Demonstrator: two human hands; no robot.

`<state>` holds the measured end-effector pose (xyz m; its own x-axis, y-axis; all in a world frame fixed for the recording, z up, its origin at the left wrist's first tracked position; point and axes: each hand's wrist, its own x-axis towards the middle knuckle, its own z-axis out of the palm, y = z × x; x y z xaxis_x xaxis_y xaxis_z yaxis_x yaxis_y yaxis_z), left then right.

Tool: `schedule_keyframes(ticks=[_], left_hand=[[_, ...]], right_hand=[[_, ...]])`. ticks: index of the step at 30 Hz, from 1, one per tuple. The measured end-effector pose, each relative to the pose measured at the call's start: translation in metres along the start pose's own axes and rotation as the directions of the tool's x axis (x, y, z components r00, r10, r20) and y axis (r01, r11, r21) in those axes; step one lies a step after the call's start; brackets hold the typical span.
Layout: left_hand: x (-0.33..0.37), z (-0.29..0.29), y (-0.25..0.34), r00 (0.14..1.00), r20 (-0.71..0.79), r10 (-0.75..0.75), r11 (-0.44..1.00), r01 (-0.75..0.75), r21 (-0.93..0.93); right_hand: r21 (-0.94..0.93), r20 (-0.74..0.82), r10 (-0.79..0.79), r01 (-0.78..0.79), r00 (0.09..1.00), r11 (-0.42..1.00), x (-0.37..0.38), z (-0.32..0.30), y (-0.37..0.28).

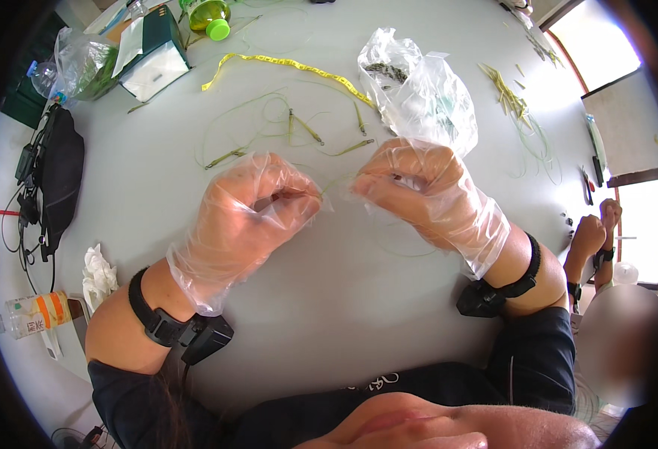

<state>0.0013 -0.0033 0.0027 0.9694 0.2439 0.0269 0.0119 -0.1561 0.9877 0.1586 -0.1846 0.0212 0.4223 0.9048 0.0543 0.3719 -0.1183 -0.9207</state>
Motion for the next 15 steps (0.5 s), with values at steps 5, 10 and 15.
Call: schedule_keyframes(ticks=[5,10,15], left_hand=[[0.0012,0.0000,0.0018,1.000,0.003,-0.016,1.000,0.016,-0.003],[0.0013,-0.0011,0.0008,1.000,0.009,0.022,0.999,-0.022,0.038],[0.0008,0.0002,0.0019,1.000,0.001,0.007,0.999,-0.007,0.045]], right_hand=[[0.005,-0.002,-0.001,0.001,1.000,1.000,0.0002,-0.0005,0.0013],[-0.009,0.014,0.037,-0.037,0.999,0.999,0.0003,-0.0011,-0.0011],[-0.005,0.008,0.022,-0.022,1.000,1.000,-0.0002,-0.0005,-0.0016]])
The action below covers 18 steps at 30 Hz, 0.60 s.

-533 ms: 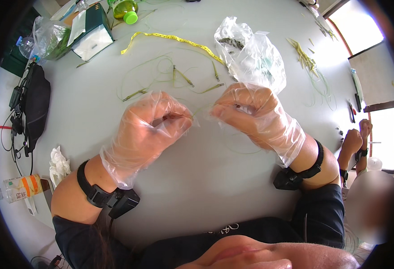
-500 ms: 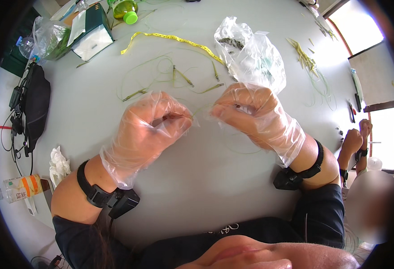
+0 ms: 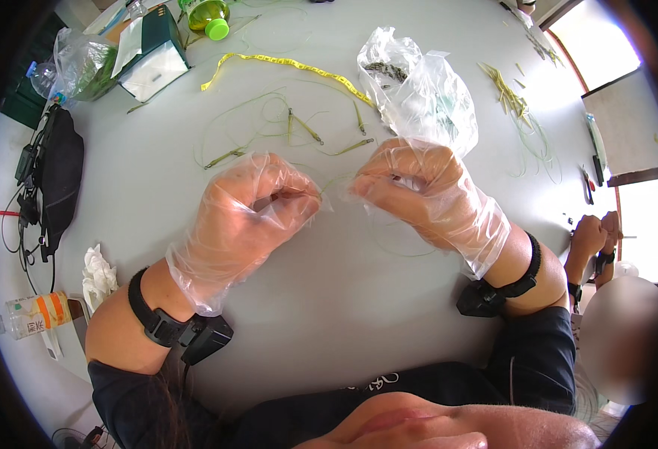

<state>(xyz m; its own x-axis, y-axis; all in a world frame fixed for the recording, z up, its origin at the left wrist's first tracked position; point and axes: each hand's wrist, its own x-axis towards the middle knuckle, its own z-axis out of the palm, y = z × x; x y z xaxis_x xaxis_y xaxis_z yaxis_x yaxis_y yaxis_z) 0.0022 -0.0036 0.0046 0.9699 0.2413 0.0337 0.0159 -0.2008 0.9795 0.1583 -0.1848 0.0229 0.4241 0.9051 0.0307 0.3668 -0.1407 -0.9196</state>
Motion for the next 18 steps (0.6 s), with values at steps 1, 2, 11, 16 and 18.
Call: schedule_keyframes(ticks=[1,2,11,16,18], left_hand=[[-0.0003,-0.0001,-0.0010,1.000,-0.001,0.003,1.000,-0.003,-0.009],[-0.0005,-0.0002,-0.0015,1.000,-0.001,0.007,1.000,-0.007,-0.017],[-0.0006,0.0000,-0.0001,1.000,0.002,-0.001,1.000,0.001,-0.022],[-0.0006,-0.0002,-0.0004,1.000,0.003,-0.016,0.999,0.016,-0.035],[-0.0006,-0.0004,-0.0002,1.000,0.004,-0.011,1.000,0.011,-0.024]], right_hand=[[0.000,0.000,0.000,0.000,1.000,1.000,0.0000,0.0000,0.0001],[-0.006,0.002,-0.012,0.012,1.000,1.000,-0.0001,0.0000,0.0001],[-0.045,0.013,-0.056,0.056,0.998,0.997,-0.0004,-0.0012,0.0024],[-0.072,0.031,-0.098,0.100,0.995,0.992,0.0004,-0.0017,0.0022],[-0.040,0.019,-0.042,0.043,0.999,0.998,0.0002,-0.0015,0.0010]])
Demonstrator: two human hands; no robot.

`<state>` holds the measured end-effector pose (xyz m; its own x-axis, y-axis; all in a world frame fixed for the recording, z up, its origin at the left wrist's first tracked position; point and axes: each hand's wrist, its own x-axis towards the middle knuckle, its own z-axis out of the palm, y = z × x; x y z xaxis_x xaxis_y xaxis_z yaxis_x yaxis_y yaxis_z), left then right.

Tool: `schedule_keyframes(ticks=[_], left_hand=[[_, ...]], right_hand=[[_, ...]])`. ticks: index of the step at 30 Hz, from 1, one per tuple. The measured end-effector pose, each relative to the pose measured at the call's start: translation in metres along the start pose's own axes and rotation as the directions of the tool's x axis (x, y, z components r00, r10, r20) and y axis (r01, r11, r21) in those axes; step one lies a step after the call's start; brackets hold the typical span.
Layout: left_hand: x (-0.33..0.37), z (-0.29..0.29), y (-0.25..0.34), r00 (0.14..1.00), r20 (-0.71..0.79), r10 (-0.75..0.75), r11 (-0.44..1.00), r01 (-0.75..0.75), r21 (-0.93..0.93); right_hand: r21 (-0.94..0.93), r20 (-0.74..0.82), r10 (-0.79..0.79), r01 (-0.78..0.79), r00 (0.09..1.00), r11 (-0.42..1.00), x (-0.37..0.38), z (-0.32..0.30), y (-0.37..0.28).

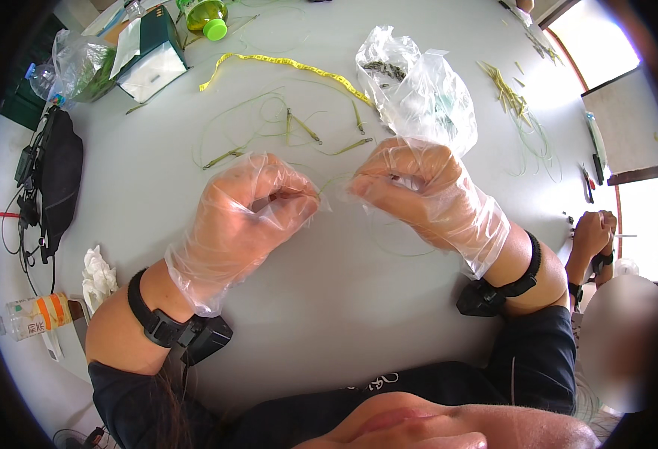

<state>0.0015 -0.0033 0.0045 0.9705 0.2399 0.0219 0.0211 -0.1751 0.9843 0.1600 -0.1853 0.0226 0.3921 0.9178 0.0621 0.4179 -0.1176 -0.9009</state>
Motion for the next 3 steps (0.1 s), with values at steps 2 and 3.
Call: schedule_keyframes(ticks=[2,3], left_hand=[[-0.0001,-0.0001,0.0004,1.000,0.004,-0.012,1.000,0.012,-0.002],[0.0000,-0.0001,0.0005,1.000,0.005,-0.012,1.000,0.012,-0.002]], right_hand=[[-0.019,0.011,-0.010,0.010,1.000,1.000,0.0001,-0.0008,0.0010],[-0.039,0.021,-0.020,0.021,1.000,0.999,0.0002,-0.0017,0.0021]])
